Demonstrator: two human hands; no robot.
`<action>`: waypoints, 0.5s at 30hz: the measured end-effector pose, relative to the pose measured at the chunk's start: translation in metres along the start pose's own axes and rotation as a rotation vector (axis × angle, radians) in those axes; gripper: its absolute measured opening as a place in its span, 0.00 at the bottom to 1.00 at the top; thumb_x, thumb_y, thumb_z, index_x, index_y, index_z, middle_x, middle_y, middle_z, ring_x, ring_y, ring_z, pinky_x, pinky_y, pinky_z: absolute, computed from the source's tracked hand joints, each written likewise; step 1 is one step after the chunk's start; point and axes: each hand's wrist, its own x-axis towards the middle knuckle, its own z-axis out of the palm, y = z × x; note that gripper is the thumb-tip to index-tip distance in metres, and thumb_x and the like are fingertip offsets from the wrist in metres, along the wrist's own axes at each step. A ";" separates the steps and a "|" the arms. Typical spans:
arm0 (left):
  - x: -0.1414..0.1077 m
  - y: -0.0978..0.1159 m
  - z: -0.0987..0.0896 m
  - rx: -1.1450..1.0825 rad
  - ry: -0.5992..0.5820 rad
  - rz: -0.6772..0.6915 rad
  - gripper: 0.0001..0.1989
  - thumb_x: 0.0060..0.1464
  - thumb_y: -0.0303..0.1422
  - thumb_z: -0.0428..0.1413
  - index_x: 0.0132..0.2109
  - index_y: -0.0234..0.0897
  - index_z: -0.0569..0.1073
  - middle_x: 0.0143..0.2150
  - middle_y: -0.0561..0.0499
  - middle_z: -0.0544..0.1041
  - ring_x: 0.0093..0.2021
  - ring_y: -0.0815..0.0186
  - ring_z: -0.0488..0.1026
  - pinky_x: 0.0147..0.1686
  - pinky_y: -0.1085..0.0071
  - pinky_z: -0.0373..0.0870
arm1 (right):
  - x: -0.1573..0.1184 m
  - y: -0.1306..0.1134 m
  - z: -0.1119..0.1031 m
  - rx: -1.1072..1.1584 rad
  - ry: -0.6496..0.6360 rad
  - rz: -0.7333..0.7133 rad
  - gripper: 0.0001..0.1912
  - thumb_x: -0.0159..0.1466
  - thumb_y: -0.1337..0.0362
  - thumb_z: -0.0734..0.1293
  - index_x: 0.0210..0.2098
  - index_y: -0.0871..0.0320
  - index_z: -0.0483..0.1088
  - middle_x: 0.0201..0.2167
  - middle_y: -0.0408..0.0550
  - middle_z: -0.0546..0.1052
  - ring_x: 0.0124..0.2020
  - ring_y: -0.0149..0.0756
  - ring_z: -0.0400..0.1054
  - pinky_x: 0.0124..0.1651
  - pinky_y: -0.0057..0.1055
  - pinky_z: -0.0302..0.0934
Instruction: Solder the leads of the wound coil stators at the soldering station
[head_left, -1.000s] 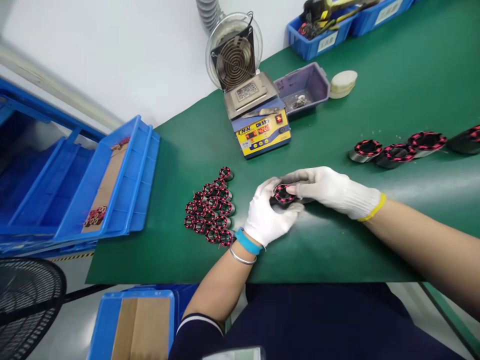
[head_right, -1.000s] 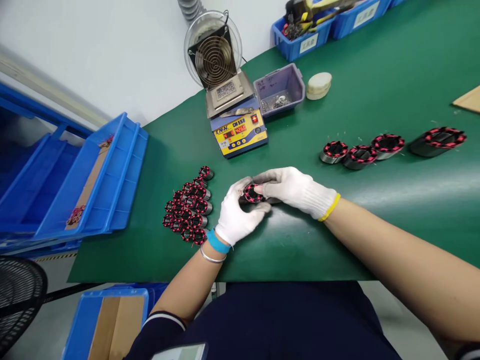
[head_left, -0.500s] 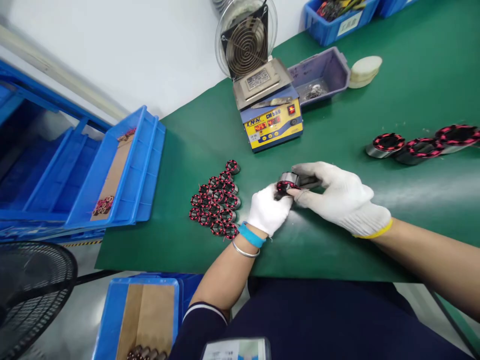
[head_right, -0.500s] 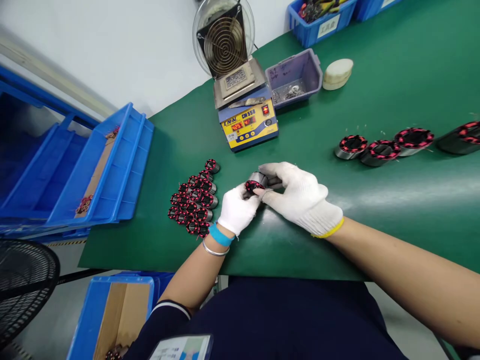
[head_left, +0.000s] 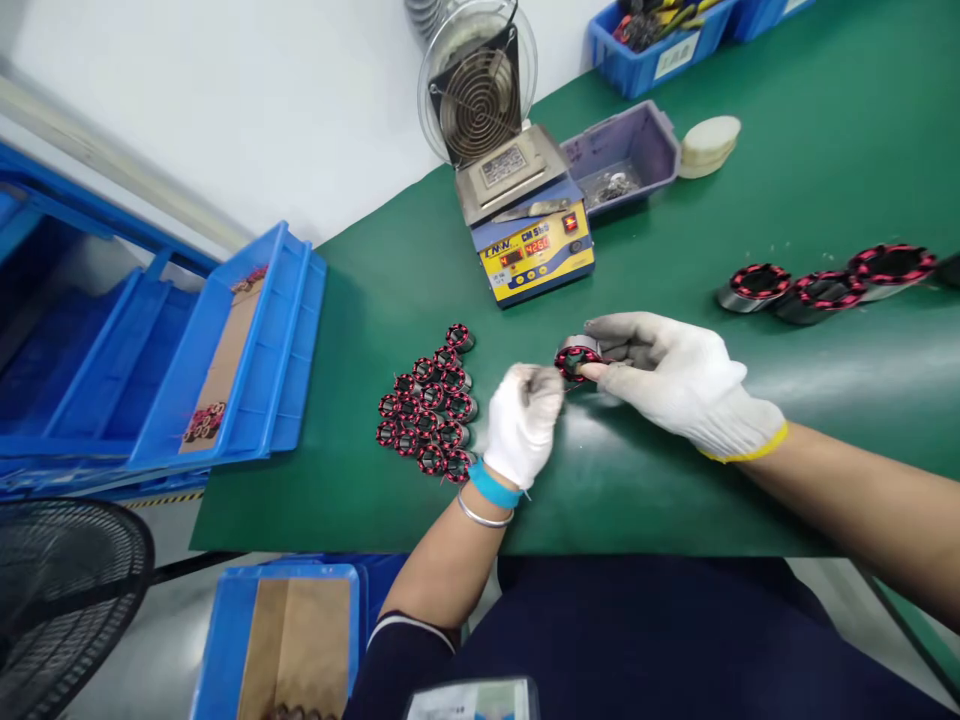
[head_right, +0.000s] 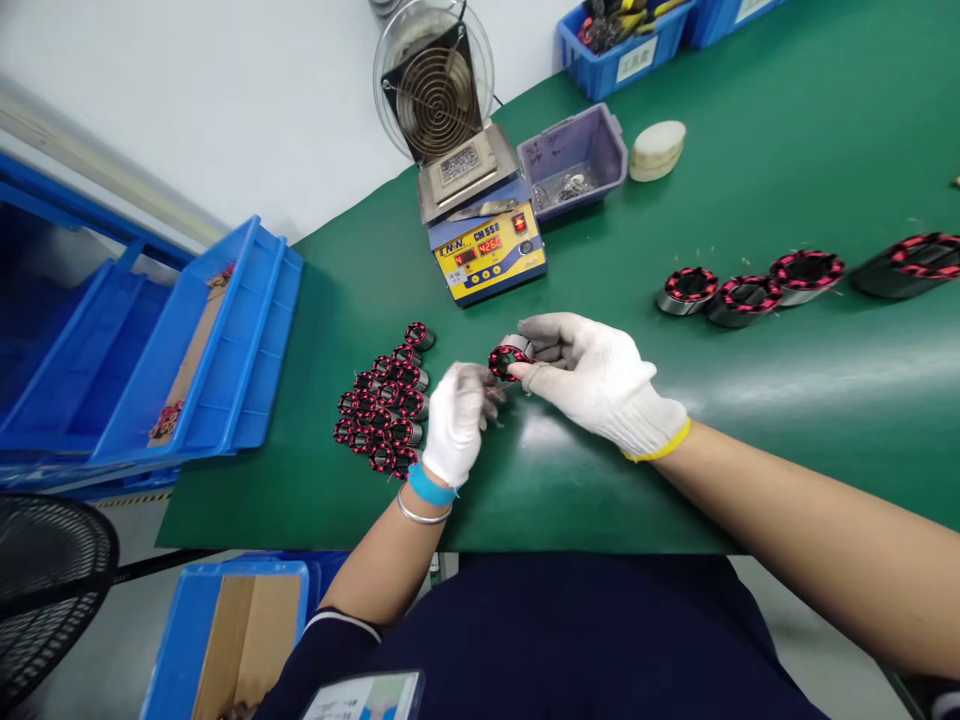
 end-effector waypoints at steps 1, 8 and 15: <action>-0.001 0.000 0.003 0.002 -0.019 -0.010 0.21 0.53 0.54 0.60 0.32 0.39 0.71 0.23 0.54 0.72 0.22 0.69 0.68 0.23 0.72 0.65 | -0.001 -0.001 0.002 0.014 -0.008 0.010 0.28 0.50 0.64 0.76 0.51 0.64 0.75 0.45 0.55 0.79 0.39 0.36 0.77 0.44 0.31 0.75; -0.018 0.012 -0.005 -0.131 0.143 0.082 0.23 0.56 0.54 0.56 0.28 0.40 0.64 0.20 0.57 0.68 0.17 0.73 0.63 0.16 0.76 0.57 | 0.002 -0.006 0.001 0.081 0.024 0.088 0.26 0.51 0.64 0.75 0.49 0.63 0.75 0.45 0.56 0.79 0.36 0.35 0.77 0.40 0.29 0.75; -0.006 0.002 -0.001 0.044 0.045 0.014 0.23 0.56 0.56 0.56 0.35 0.38 0.71 0.26 0.53 0.74 0.21 0.71 0.66 0.21 0.73 0.64 | 0.001 -0.003 0.002 0.064 -0.010 0.075 0.25 0.53 0.64 0.75 0.50 0.62 0.74 0.45 0.55 0.79 0.38 0.36 0.77 0.41 0.29 0.75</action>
